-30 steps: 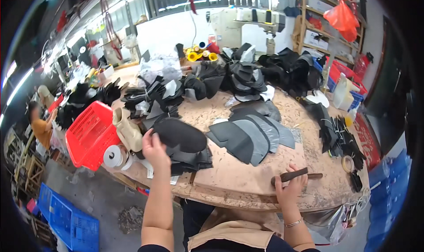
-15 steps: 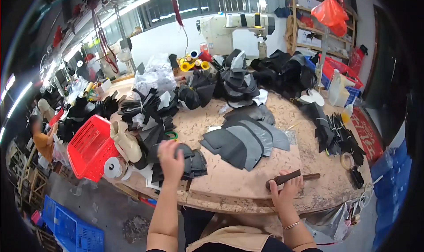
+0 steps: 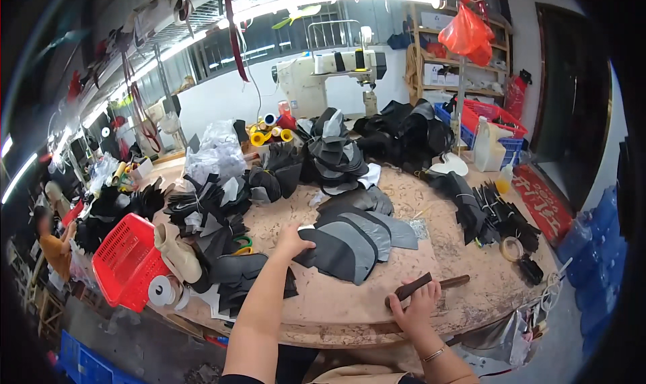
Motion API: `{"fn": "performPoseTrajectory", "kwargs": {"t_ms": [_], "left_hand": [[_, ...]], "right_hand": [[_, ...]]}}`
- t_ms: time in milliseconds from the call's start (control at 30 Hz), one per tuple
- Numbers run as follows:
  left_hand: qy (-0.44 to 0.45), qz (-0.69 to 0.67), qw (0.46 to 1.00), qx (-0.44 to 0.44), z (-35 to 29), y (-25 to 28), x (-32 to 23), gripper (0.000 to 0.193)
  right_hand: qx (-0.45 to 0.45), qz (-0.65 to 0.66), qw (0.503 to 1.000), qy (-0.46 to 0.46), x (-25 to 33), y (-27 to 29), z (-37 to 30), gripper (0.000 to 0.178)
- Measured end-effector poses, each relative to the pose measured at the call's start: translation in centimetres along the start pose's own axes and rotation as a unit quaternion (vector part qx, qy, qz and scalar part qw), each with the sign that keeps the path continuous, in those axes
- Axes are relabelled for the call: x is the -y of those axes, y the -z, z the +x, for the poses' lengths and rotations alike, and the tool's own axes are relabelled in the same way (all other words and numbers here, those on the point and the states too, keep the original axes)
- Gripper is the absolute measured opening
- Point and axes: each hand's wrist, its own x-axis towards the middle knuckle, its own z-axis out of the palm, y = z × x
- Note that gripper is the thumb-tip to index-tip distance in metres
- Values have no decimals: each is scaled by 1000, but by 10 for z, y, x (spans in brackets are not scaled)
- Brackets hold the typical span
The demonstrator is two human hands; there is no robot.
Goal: Hammering and shaping shoe components on a workshop table.
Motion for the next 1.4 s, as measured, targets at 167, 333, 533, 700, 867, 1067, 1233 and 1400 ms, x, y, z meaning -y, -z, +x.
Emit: {"fn": "performPoseTrajectory", "kwargs": {"t_ms": [167, 333, 533, 700, 867, 1067, 1233, 1400], "left_hand": [[-53, -216, 975, 5, 4, 29, 21, 54], [0, -573, 815, 82, -67, 72, -61, 44], [-3, -475, 880, -17, -190, 9, -44, 50], [-178, -35, 973, -139, -245, -6, -66, 46], [-305, -41, 952, 10, -211, -25, -62, 38], [-335, 95, 934, -74, -250, -41, -102, 36], [-275, 4, 961, -30, -219, -52, -105, 38], [-246, -23, 967, -67, -177, -67, -117, 34]], "right_hand": [[11, 22, 1000, 0, 4, 6, 4, 39], [16, 50, 999, -14, -6, 5, 1, 40], [-1, 90, 996, -14, -3, 7, -3, 43], [6, 131, 991, -19, -3, 3, -6, 42], [27, 69, 997, -2, -4, 3, 14, 32], [17, 105, 992, -64, -5, 12, 8, 23], [19, 74, 991, -109, -4, 17, 23, 23], [-25, 96, 994, -52, 11, 13, 38, 20]]}}
